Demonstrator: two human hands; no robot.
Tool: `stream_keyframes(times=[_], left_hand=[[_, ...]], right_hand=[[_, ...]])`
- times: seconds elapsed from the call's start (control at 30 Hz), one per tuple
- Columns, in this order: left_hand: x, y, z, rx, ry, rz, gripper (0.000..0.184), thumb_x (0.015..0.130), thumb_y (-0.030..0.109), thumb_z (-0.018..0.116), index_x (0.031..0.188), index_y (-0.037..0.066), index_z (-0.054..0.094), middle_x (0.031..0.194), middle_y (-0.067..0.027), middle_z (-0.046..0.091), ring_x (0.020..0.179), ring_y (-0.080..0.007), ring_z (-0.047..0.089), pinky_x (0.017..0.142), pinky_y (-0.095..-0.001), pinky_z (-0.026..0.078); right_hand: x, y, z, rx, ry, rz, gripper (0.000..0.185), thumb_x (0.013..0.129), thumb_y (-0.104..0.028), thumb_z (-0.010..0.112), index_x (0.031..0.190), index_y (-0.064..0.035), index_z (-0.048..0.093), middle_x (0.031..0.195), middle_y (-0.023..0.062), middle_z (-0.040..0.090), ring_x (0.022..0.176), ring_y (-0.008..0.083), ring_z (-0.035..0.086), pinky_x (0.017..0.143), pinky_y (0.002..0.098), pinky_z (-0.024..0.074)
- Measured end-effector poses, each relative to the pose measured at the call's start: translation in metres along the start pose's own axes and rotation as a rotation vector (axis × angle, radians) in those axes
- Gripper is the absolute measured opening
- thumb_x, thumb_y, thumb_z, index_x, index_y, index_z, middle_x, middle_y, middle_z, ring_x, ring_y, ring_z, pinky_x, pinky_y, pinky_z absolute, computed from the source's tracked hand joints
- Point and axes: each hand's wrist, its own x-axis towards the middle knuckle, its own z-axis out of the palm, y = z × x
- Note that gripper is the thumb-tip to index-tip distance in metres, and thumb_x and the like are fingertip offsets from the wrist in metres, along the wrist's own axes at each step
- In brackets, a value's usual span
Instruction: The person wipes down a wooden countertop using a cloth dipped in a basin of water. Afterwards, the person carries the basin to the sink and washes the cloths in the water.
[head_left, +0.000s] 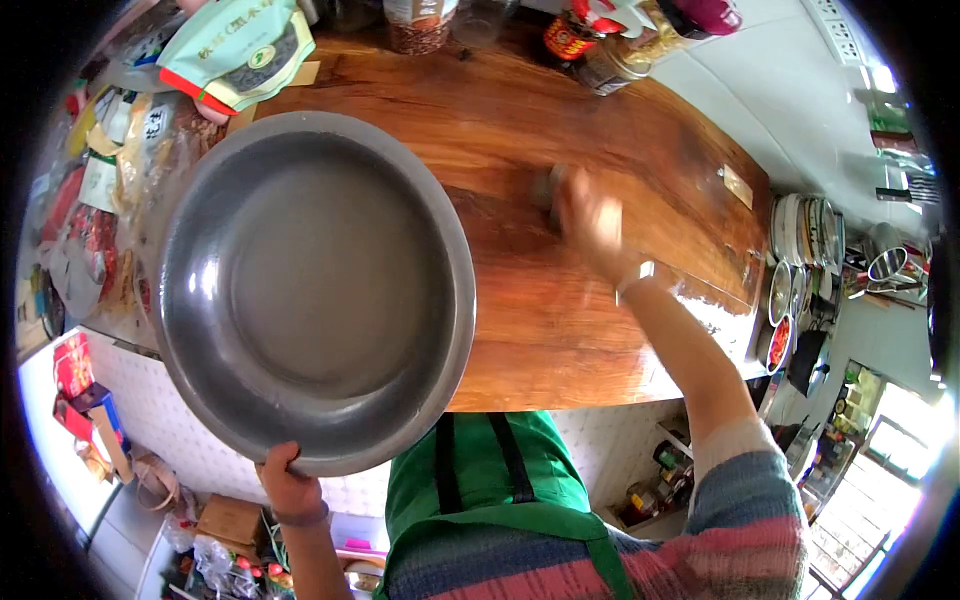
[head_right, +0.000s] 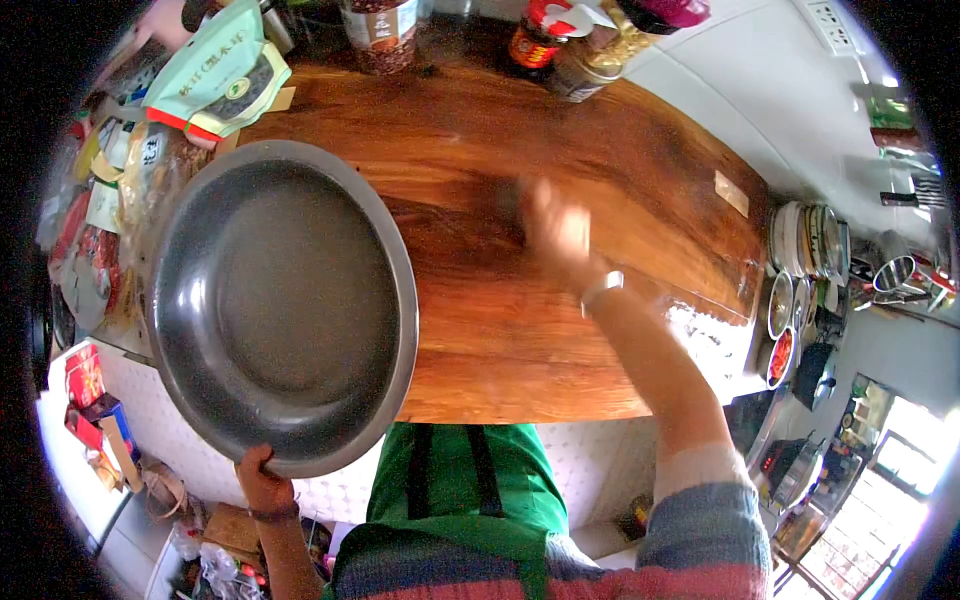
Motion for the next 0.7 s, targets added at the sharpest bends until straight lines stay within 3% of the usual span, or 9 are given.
stream_keyframes(times=[0.13, 0.17, 0.23, 0.33, 0.43, 0.53, 0.63, 0.67, 0.7], left_hand=[[-0.019, 0.018, 0.001, -0.058, 0.053, -0.033, 0.026, 0.07, 0.004, 0.054, 0.095, -0.001, 0.056, 0.097, -0.0088, 0.056, 0.089, -0.0205, 0.055, 0.083, -0.0344, 0.047], [-0.024, 0.021, 0.005, -0.086, 0.09, -0.039, 0.025, 0.07, 0.003, 0.054, 0.095, -0.001, 0.056, 0.097, -0.0087, 0.056, 0.089, -0.0206, 0.055, 0.083, -0.0347, 0.047], [-0.032, 0.025, 0.002, -0.123, 0.092, -0.065, 0.029, 0.069, 0.002, 0.054, 0.097, -0.001, 0.056, 0.098, -0.0092, 0.057, 0.09, -0.0218, 0.055, 0.084, -0.0356, 0.048], [-0.025, 0.002, -0.044, 0.049, 0.057, 0.015, 0.035, 0.069, 0.002, 0.054, 0.103, -0.001, 0.055, 0.104, -0.0101, 0.056, 0.096, -0.0233, 0.054, 0.089, -0.0371, 0.045], [-0.023, -0.01, -0.07, -0.021, 0.101, 0.002, 0.042, 0.069, 0.002, 0.053, 0.111, -0.002, 0.053, 0.11, -0.0104, 0.055, 0.102, -0.0247, 0.053, 0.095, -0.0385, 0.042], [-0.027, -0.003, -0.07, -0.207, 0.154, -0.094, 0.045, 0.07, 0.003, 0.053, 0.115, -0.002, 0.052, 0.113, -0.0103, 0.054, 0.105, -0.0248, 0.052, 0.098, -0.0389, 0.04], [-0.032, -0.003, -0.063, -0.282, 0.115, -0.108, 0.047, 0.071, 0.004, 0.052, 0.117, -0.002, 0.052, 0.115, -0.0104, 0.054, 0.106, -0.0247, 0.052, 0.097, -0.039, 0.041], [-0.036, 0.001, -0.056, -0.294, 0.11, -0.108, 0.047, 0.071, 0.004, 0.052, 0.117, -0.002, 0.052, 0.115, -0.0104, 0.054, 0.106, -0.0246, 0.052, 0.097, -0.0392, 0.041], [-0.036, -0.002, -0.061, -0.278, 0.109, -0.108, 0.039, 0.074, 0.004, 0.054, 0.112, 0.0, 0.053, 0.113, -0.0108, 0.054, 0.106, -0.0236, 0.052, 0.097, -0.0378, 0.041]], right_hand=[[0.143, -0.064, -0.009, 0.093, 0.16, 0.273, 0.033, 0.097, -0.032, 0.035, 0.103, -0.0056, 0.054, 0.086, 0.0212, 0.066, 0.076, 0.0401, 0.064, 0.065, 0.0491, 0.0512], [0.151, -0.095, -0.003, -0.069, 0.065, 0.051, 0.021, 0.096, -0.021, 0.038, 0.095, -0.0034, 0.051, 0.074, 0.0172, 0.064, 0.062, 0.0293, 0.065, 0.053, 0.0413, 0.0523], [0.118, -0.151, 0.034, -0.286, 0.107, -0.333, 0.019, 0.095, -0.017, 0.039, 0.1, -0.0029, 0.051, 0.07, 0.0123, 0.06, 0.056, 0.025, 0.061, 0.047, 0.0384, 0.0494], [-0.018, -0.166, 0.038, 0.013, 0.07, -0.769, 0.019, 0.094, -0.017, 0.041, 0.104, -0.0022, 0.05, 0.075, 0.0128, 0.061, 0.058, 0.0238, 0.062, 0.048, 0.0364, 0.0504], [-0.036, -0.076, 0.008, -0.13, -0.243, -0.458, 0.022, 0.094, -0.017, 0.043, 0.108, -0.0015, 0.049, 0.08, 0.0134, 0.062, 0.061, 0.0227, 0.063, 0.049, 0.0344, 0.0513], [0.074, -0.052, -0.009, -0.16, 0.058, 0.025, 0.025, 0.093, -0.017, 0.046, 0.111, -0.0008, 0.047, 0.084, 0.0139, 0.063, 0.064, 0.0215, 0.064, 0.05, 0.0324, 0.0523], [0.124, -0.14, 0.007, -0.215, -0.103, -0.041, 0.029, 0.092, -0.017, 0.048, 0.115, -0.0001, 0.046, 0.089, 0.0145, 0.063, 0.067, 0.0203, 0.065, 0.051, 0.0304, 0.0532], [0.1, -0.172, 0.009, -0.322, -0.249, -0.159, 0.03, 0.092, -0.017, 0.048, 0.116, 0.0002, 0.046, 0.091, 0.0147, 0.064, 0.067, 0.0199, 0.065, 0.052, 0.0297, 0.0536], [0.064, -0.19, 0.035, -0.287, -0.091, -0.409, 0.029, 0.092, -0.017, 0.048, 0.116, 0.0001, 0.047, 0.091, 0.0152, 0.064, 0.068, 0.0211, 0.065, 0.053, 0.0311, 0.0538]])
